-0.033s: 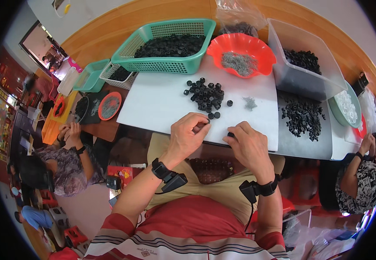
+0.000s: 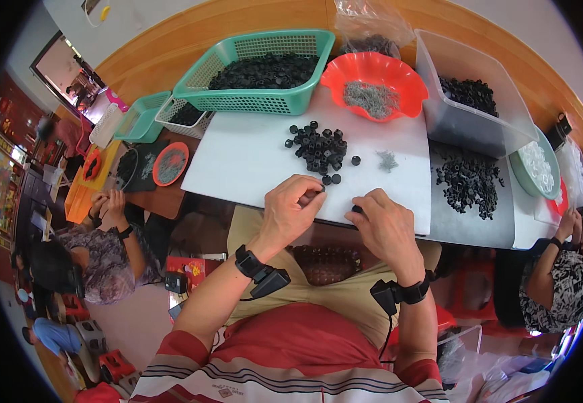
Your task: Insert small metal pins or screws into black plastic components at a workshop table.
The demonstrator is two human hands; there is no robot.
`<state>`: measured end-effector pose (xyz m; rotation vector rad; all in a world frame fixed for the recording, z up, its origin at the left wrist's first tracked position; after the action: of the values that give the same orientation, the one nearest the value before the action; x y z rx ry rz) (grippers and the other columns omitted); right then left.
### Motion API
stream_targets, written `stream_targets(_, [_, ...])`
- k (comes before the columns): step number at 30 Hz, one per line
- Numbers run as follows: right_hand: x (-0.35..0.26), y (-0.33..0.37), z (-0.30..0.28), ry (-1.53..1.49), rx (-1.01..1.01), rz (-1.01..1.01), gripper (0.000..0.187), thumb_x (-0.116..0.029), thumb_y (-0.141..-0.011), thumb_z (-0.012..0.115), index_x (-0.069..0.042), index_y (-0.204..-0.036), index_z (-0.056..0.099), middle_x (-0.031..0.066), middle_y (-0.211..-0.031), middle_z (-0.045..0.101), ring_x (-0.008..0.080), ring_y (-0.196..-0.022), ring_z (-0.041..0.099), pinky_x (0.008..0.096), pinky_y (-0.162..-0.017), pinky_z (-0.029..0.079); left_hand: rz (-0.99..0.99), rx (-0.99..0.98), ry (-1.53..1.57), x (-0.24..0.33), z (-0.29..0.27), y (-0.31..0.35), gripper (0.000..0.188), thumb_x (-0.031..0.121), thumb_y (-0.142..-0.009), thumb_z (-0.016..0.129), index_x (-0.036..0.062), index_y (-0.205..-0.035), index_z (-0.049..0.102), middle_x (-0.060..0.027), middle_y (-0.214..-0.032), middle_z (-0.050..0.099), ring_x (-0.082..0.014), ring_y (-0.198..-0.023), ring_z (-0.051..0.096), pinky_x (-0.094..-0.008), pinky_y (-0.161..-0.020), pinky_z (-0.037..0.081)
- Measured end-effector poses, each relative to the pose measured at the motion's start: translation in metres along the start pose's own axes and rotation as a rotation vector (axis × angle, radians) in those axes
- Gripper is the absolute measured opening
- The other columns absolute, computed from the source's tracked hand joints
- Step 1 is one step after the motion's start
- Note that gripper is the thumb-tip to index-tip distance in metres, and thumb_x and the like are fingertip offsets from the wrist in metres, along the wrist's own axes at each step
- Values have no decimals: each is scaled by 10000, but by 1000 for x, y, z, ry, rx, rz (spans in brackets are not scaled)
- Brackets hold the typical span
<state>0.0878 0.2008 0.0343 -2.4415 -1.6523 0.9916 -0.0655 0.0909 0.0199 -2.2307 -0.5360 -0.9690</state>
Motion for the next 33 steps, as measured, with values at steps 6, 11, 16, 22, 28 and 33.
stream_targets(6, [1,-1,-1,-16,-8,-13,209,-249,-889,730,-73,-999,712,92,-946,650,316,-759,685,425,-616,528,61,3,-35,6,1,0,156,42,-832,761,27,-979,711,-58,-992,724,-134,-672,660,-249,-638,548])
stream_targets(11, [0,-2,-4,-40,20,-21,212,-238,-877,738,-60,-992,729,81,-934,665,305,-765,687,408,-628,534,60,16,-53,5,-1,1,162,44,-827,765,31,-979,712,-54,-976,721,-134,-703,664,-252,-642,550])
stream_targets(16, [2,0,-2,-44,24,-2,212,-243,-871,744,-66,-988,733,81,-931,675,305,-772,687,410,-645,536,97,26,-65,7,0,1,171,40,-818,766,38,-980,713,-58,-975,721,-144,-712,665,-255,-640,551])
stream_targets(22, [3,0,-6,-75,51,22,205,-234,-857,754,-65,-972,741,85,-919,686,304,-765,686,411,-656,538,69,-12,-29,6,-2,1,169,55,-845,758,30,-1008,722,-64,-1003,722,-140,-735,668,-260,-664,556])
stream_targets(28, [4,2,-7,-111,98,19,199,-201,-814,791,-55,-939,741,84,-878,688,296,-722,677,389,-636,532,-26,-66,113,2,-9,-2,174,56,-855,755,6,-1019,725,-73,-1004,726,-122,-737,662,-250,-678,550])
stream_targets(33, [8,2,-3,-186,88,93,203,-184,-796,817,-56,-935,740,91,-837,688,274,-662,661,368,-610,524,-80,-48,265,-13,-23,-14,177,59,-858,758,-4,-1020,726,-81,-977,726,-126,-732,660,-244,-683,544])
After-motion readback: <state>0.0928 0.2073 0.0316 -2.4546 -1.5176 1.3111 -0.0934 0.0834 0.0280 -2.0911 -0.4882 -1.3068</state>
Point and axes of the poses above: each hand's wrist, its own y-axis away from the middle knuckle, its own z-axis out of the palm, x = y × z, the point moved 7 cm from there along -y, towards the middle knuckle
